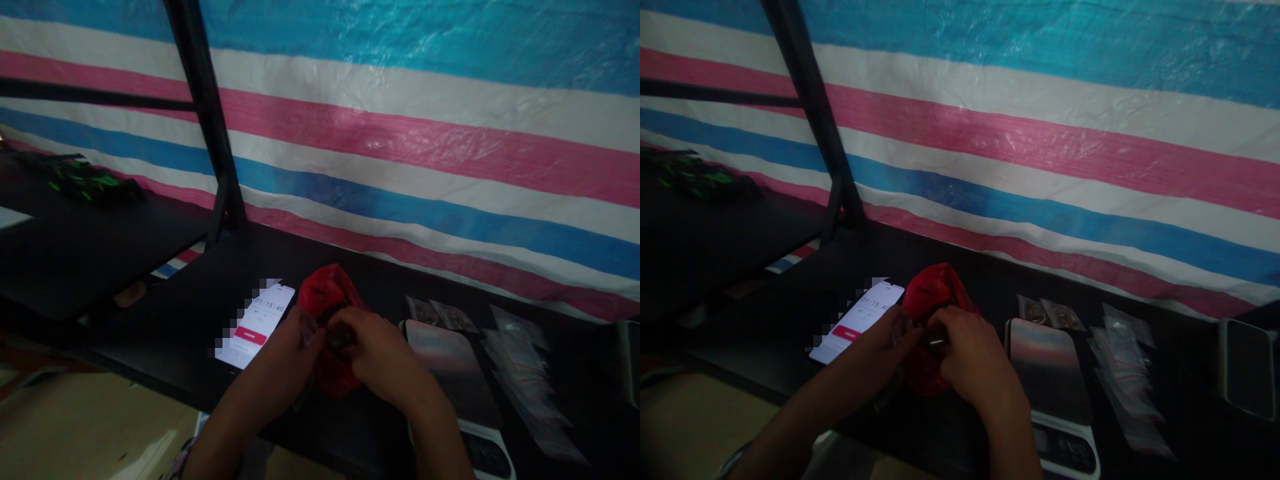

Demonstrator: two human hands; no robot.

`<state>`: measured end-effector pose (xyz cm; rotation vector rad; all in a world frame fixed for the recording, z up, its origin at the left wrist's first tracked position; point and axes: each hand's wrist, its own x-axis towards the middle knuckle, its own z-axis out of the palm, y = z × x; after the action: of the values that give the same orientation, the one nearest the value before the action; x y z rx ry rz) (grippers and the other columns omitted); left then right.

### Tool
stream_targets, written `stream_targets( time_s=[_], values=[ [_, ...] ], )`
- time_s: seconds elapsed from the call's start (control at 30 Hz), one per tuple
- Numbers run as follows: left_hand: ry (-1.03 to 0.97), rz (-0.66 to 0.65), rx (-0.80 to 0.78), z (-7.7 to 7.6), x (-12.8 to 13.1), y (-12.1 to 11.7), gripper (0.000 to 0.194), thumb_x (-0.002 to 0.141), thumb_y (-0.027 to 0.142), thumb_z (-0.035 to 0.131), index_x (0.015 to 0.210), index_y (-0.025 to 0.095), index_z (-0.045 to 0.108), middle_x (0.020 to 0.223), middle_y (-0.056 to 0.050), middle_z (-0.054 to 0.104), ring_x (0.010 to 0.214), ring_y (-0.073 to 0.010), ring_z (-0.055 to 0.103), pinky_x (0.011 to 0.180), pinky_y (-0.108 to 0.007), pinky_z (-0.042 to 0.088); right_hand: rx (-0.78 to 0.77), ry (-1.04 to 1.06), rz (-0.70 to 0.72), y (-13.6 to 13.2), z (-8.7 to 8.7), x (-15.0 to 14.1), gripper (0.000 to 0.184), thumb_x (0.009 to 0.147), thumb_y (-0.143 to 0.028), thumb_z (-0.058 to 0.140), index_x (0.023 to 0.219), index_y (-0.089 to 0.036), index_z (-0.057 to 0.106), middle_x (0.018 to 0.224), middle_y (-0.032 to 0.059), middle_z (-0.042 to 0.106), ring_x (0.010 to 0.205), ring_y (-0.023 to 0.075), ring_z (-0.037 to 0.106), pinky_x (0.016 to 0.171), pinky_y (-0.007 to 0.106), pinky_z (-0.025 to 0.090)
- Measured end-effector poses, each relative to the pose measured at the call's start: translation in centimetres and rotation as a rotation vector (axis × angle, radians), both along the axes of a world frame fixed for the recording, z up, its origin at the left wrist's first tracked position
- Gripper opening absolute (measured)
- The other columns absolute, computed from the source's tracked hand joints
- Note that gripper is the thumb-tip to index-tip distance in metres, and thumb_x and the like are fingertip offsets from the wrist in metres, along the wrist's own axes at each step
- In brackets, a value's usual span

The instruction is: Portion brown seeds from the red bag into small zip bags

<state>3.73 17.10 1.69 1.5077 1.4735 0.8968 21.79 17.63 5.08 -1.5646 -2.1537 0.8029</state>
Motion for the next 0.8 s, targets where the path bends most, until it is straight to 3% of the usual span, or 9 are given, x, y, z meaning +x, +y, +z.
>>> stream_targets(
  time_s=[0.27,0.53,0.63,0.8],
  values=[
    [-0.082,-0.027,-0.031,0.2,-0.3,0.6,0.02,0.093,0.044,0.056,0.095,0.025,0.061,0.087,-0.003,0.069,0.083,-0.0234,0.066,0.076,-0.035,0.052,0.069,0.082,0.0,0.7,-1.2,-0.2,0.057,0.075,0.006,0.058,0.119,-0.026,0.073,0.124,0.0031,0.078,0.117,0.024,0.072,0.1,0.037,0.05],
    [-0.005,0.032,-0.137,0.6,-1.0,0.8,0.031,0.09,0.051,0.057,0.101,0.023,0.062,0.09,-0.005,0.071,0.082,-0.0256,0.067,0.071,-0.035,0.051,0.095,-0.094,-0.048,1.0,-0.9,-0.6,0.062,0.07,0.01,0.055,0.121,-0.021,0.073,0.128,0.0075,0.076,0.121,0.0292,0.071,0.103,0.044,0.051],
    [-0.054,0.007,-0.129,0.2,-0.9,0.9,0.031,0.09,0.052,0.058,0.101,0.024,0.062,0.089,-0.004,0.071,0.083,-0.0257,0.067,0.073,-0.035,0.052,0.08,-0.021,-0.011,1.1,-1.0,-1.1,0.056,0.074,0.009,0.055,0.118,-0.02,0.074,0.124,0.0076,0.077,0.116,0.0276,0.072,0.099,0.041,0.053],
    [-0.215,0.024,-0.132,-0.1,-1.0,0.8,0.029,0.085,0.053,0.066,0.095,0.026,0.063,0.085,-0.002,0.069,0.083,-0.0249,0.068,0.072,-0.033,0.053,0.024,0.227,-0.013,1.4,-1.9,-0.6,0.063,0.071,0.011,0.054,0.12,-0.024,0.073,0.124,0.004,0.078,0.117,0.0218,0.072,0.103,0.037,0.053]
  ],
)
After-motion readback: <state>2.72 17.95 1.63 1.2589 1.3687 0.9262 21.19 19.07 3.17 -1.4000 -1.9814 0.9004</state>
